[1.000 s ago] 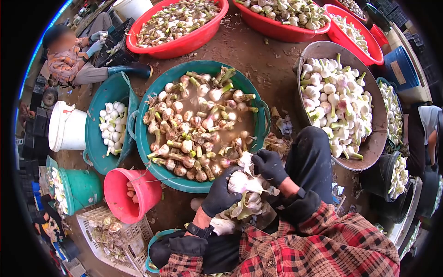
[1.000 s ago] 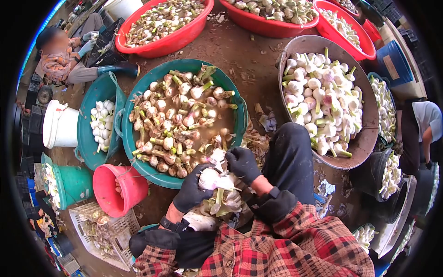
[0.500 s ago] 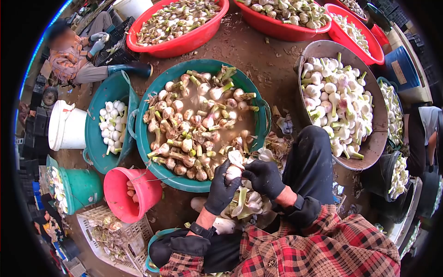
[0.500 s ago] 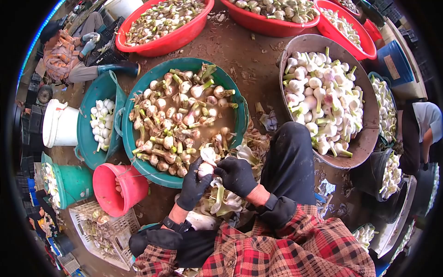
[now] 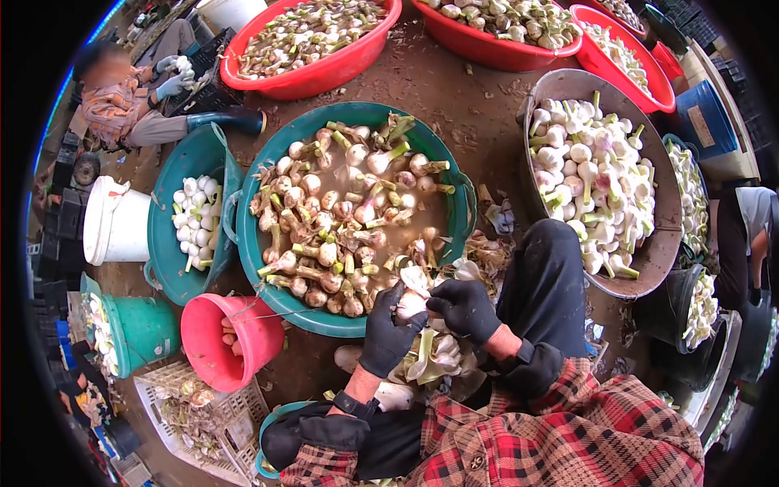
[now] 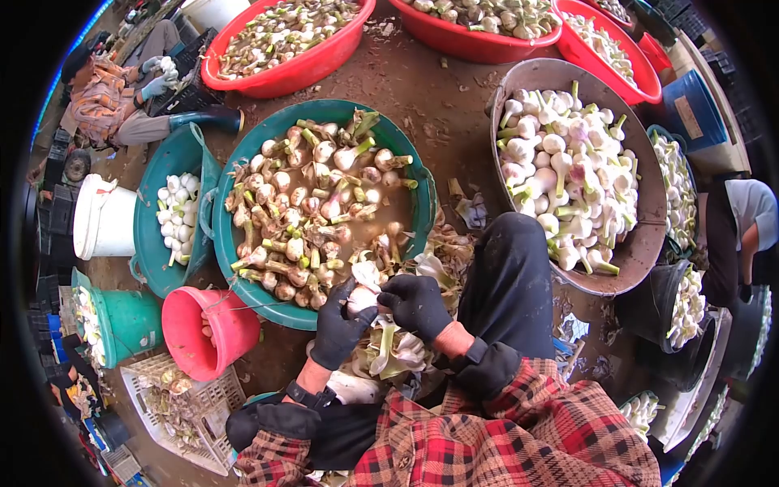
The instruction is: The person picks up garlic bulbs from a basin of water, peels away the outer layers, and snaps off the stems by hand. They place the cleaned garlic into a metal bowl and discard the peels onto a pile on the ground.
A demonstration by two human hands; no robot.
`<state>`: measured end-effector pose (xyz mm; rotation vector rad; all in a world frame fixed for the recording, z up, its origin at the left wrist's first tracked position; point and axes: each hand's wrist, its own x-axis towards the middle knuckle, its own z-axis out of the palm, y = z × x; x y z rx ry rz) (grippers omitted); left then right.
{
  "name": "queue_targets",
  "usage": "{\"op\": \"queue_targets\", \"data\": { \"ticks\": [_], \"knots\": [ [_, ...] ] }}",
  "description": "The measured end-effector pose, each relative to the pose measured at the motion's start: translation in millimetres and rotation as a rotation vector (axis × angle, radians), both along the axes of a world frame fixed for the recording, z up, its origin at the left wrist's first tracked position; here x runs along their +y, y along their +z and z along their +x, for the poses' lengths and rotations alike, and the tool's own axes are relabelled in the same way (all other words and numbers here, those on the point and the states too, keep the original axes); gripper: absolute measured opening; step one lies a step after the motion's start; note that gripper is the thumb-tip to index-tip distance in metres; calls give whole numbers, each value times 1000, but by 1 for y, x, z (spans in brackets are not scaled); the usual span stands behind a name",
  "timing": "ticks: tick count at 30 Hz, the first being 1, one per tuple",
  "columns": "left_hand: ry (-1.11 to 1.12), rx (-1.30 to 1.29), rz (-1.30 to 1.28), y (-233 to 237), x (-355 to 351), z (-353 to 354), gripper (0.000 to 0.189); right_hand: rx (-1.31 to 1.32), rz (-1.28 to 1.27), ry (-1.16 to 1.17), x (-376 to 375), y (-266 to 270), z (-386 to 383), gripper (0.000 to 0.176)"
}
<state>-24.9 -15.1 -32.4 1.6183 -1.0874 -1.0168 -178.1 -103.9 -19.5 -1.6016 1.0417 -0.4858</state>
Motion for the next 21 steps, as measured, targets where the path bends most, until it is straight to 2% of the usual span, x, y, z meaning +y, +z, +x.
{"op": "queue_targets", "data": {
  "ticks": [2, 6, 8, 10, 11, 13, 14, 16, 18, 21],
  "knots": [
    [-25, -45, 0, -1, 1, 1, 57, 75, 33, 21, -3, 0, -1, 15],
    [-41, 150, 82, 3, 3, 6, 57, 66, -17, 53, -5, -3, -2, 15],
    [-62, 231, 138, 6, 3, 11, 57, 86, 34, 46, -6, -1, 0, 15],
    [-33, 476, 107, 6, 2, 14, 58, 61, 67, 31, -6, 2, 1, 16],
    [-33, 475, 106, 7, 3, 15, 58, 37, 100, 16, -6, 3, 1, 16],
    [36, 780, 135, 12, 1, 14, 61, -15, 115, -4, -4, -5, 1, 16],
    [34, 779, 134, 17, 1, 14, 61, -65, 131, -24, -3, -7, 0, 16],
    [24, 1070, 74, 35, -4, 13, 63, -157, 522, -220, -9, -6, -3, 16],
    [58, 1108, 148, 35, 1, 16, 64, -245, 589, -247, -13, -17, -10, 19],
    [51, 1186, 119, 33, 1, 15, 57, -125, 498, -218, -12, -16, -12, 17]
  ]
}}
